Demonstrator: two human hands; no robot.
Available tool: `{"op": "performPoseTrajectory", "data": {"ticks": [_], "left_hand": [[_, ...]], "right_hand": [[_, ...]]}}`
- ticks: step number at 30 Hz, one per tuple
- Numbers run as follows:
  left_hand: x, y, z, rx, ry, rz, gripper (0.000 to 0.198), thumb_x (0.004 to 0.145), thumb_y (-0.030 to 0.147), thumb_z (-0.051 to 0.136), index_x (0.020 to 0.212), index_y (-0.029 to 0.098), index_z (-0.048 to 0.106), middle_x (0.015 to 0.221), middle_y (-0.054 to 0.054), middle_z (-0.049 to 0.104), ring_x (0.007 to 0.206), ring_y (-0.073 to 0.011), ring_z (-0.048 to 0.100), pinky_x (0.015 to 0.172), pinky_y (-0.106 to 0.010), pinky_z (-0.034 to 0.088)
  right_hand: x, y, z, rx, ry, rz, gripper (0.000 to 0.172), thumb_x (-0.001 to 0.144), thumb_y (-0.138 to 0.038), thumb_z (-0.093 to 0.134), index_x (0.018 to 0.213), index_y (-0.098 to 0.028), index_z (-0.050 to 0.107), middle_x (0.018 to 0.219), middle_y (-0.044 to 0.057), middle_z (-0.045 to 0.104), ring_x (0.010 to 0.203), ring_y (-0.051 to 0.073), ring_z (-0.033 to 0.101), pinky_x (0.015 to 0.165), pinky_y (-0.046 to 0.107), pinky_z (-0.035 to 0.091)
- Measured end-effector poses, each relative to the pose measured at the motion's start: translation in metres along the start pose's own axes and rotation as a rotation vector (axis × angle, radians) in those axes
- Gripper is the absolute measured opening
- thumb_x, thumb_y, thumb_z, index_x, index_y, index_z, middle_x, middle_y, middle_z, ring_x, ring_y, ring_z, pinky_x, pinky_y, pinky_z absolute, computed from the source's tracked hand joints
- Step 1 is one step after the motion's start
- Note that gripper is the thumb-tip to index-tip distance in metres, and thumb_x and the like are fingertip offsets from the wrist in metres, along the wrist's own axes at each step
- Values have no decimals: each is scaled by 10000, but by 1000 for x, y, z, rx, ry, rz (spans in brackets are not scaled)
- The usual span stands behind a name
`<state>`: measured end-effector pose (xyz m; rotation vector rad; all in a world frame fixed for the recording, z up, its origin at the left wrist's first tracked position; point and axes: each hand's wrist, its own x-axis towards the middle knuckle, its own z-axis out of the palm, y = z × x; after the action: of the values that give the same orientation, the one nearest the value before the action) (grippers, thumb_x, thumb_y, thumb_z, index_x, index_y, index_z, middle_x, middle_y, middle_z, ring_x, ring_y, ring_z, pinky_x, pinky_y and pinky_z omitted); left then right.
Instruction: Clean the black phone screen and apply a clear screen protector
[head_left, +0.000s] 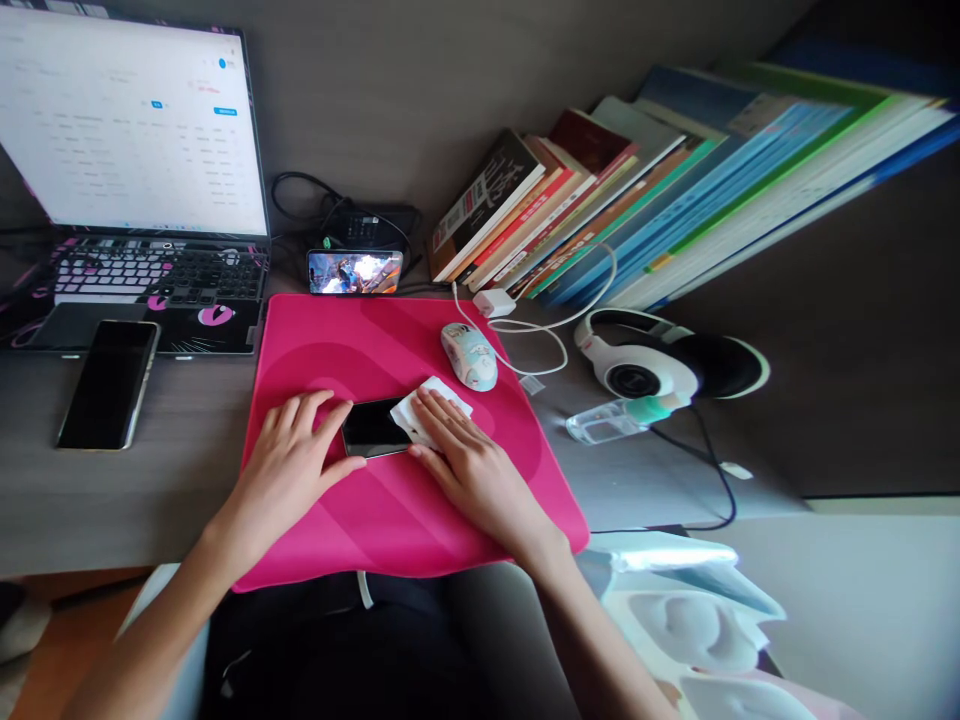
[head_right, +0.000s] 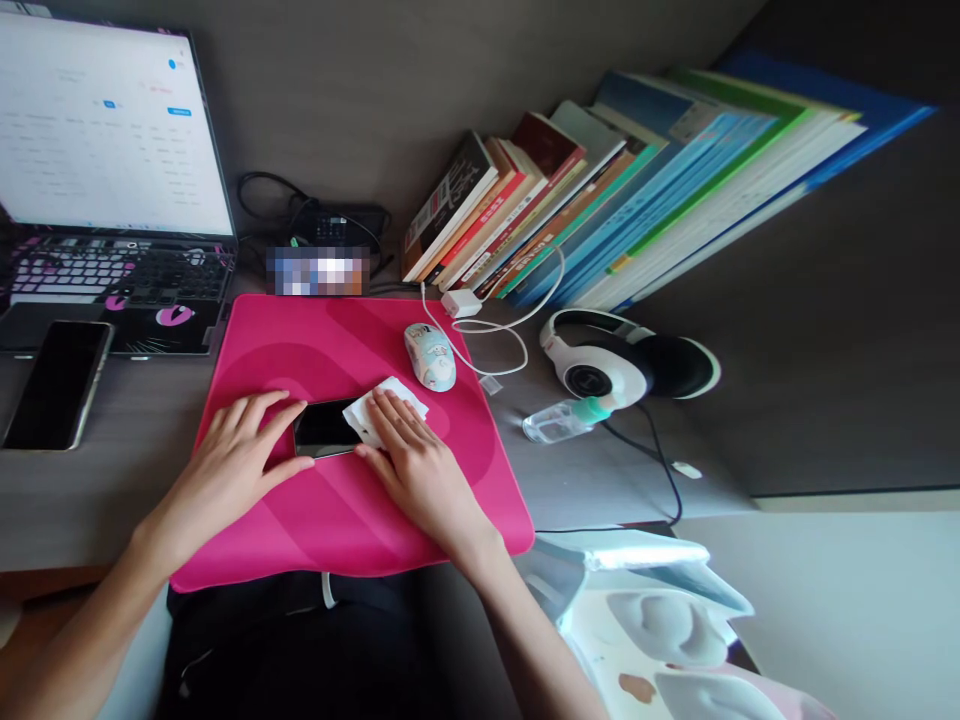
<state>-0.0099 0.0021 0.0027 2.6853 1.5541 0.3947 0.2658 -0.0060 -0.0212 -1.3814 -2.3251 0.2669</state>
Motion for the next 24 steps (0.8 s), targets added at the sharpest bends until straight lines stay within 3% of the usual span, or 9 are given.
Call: {"op": "performPoseTrajectory", "data": {"ticks": [4, 10, 15, 24], "left_hand": [[0, 0, 0, 2, 5, 2, 621, 1053, 556, 596, 1561, 208, 513, 1539, -189, 574, 1370, -380, 571, 1087, -560, 509], [0, 2, 0, 12, 23, -2, 577, 1064, 562, 572, 1530, 224, 538, 1517, -181, 594, 1351, -380, 586, 1068, -552, 510], [1, 2, -1, -8, 17, -5, 572, 1062, 539, 589, 1532, 217, 533, 1541, -179, 576, 1373, -378, 575, 1083, -552, 509], [-2, 0, 1, -14, 23, -15, 582, 1053, 531, 611, 1544, 228, 533, 1539, -179, 583, 1373, -376, 583, 1104, -556, 508]], "right_hand": [[3, 1, 5, -6, 35, 2, 687, 1123, -432, 500, 1730, -229, 255, 1722, 133, 405, 1621, 305, 338, 1311, 565, 385], [-24, -5, -5, -42, 21, -45, 737, 1112, -381, 540, 1742, -240, 185, 1722, 139, 400, 1599, 326, 377, 1297, 576, 414], [-39, -10, -9, -58, 11, -52, 726, 1107, -377, 550, 1737, -212, 230, 1716, 155, 415, 1598, 336, 381, 1280, 578, 440], [4, 2, 1, -40, -6, -43, 681, 1119, -428, 512, 1727, -228, 278, 1720, 132, 411, 1616, 298, 340, 1309, 545, 389]]}}
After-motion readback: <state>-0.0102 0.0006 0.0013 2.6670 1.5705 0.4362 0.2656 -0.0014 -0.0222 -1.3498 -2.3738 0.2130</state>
